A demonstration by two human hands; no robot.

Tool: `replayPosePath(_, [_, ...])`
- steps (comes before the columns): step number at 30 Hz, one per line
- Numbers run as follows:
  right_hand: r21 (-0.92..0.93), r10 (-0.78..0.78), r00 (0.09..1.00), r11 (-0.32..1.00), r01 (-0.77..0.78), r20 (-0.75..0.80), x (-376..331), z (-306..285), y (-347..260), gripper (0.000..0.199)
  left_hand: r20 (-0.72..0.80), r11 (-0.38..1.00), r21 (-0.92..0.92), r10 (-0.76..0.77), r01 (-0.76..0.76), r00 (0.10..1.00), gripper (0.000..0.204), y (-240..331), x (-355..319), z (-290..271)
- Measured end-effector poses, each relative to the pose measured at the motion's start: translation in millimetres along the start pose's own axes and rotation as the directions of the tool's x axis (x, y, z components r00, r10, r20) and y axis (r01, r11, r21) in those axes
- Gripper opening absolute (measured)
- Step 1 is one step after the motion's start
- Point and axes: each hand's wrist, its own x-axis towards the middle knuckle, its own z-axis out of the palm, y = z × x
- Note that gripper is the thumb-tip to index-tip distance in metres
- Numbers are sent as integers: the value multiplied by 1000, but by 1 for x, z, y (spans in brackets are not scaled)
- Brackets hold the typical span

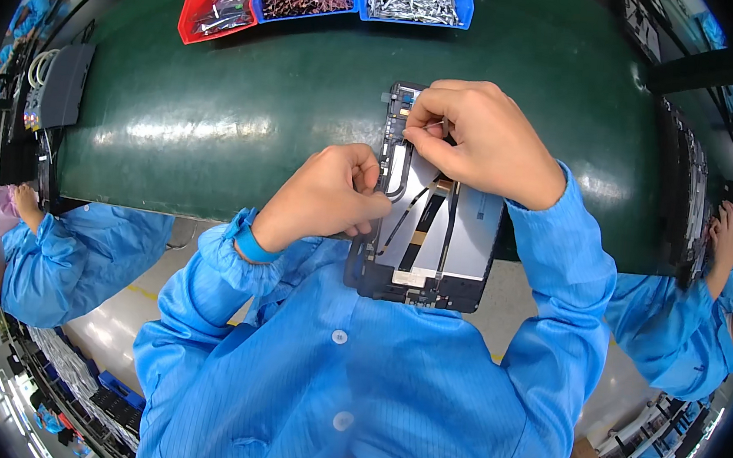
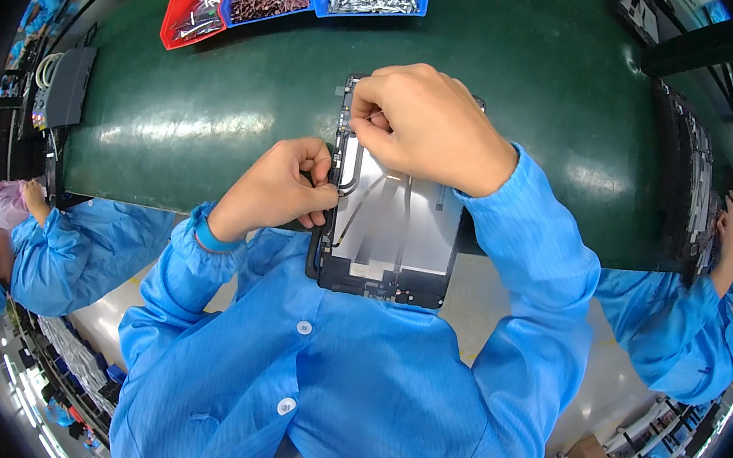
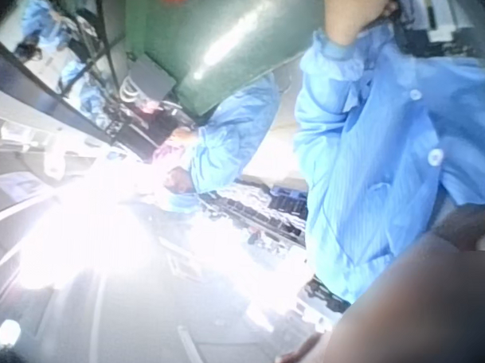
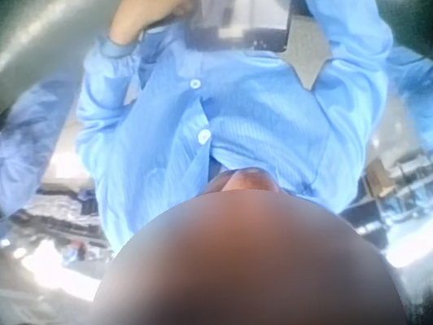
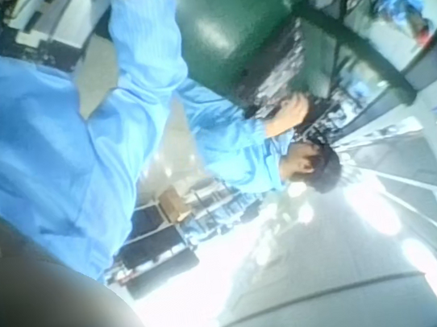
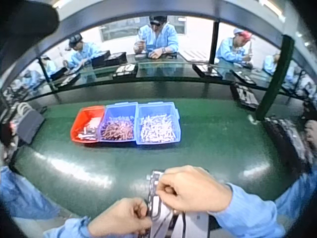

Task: Assemble internal components and cables into an electronic device housing on a factory line.

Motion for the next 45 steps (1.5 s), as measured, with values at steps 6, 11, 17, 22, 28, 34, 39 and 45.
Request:
replayPosePath(6, [-60, 42, 999, 997, -42, 9, 10, 1, 1, 15, -18, 999, 6, 54, -54, 998, 25, -2, 2, -1])
replayPosePath(11, [-97, 13, 1000, 995, -15, -21, 14, 7, 11, 16, -98, 991, -50, 115, -120, 989, 24, -8, 7, 1])
replayPosePath(17, [-68, 75, 997, 995, -76, -25, 17, 6, 14, 16, -84, 993, -8, 118, -119, 989, 24, 2, 16, -4])
replayPosePath(22, [-29, 75, 997, 997, -75, -29, 14, 4, 15, 16, -64, 993, 15, 121, -120, 991, 26, 9, 18, -6])
replayPosePath(28, [1, 60, 997, 998, -60, -39, 13, 0, 15, 17, 15, 996, -7, 88, -88, 996, 26, 10, 20, -6])
replayPosePath(34, [6, 34, 999, 999, -34, -23, 17, -3, 10, 18, -35, 995, -59, 76, -78, 997, 27, 10, 21, -5])
replayPosePath(39, [11, 46, 999, 999, -46, -15, 18, 0, 15, 16, -81, 999, 12, 53, -52, 995, 29, 16, 24, 0])
replayPosePath(45, [-49, 62, 997, 997, -64, -56, 16, 6, 16, 16, -131, 984, 123, 146, -130, 980, 29, 25, 33, -5])
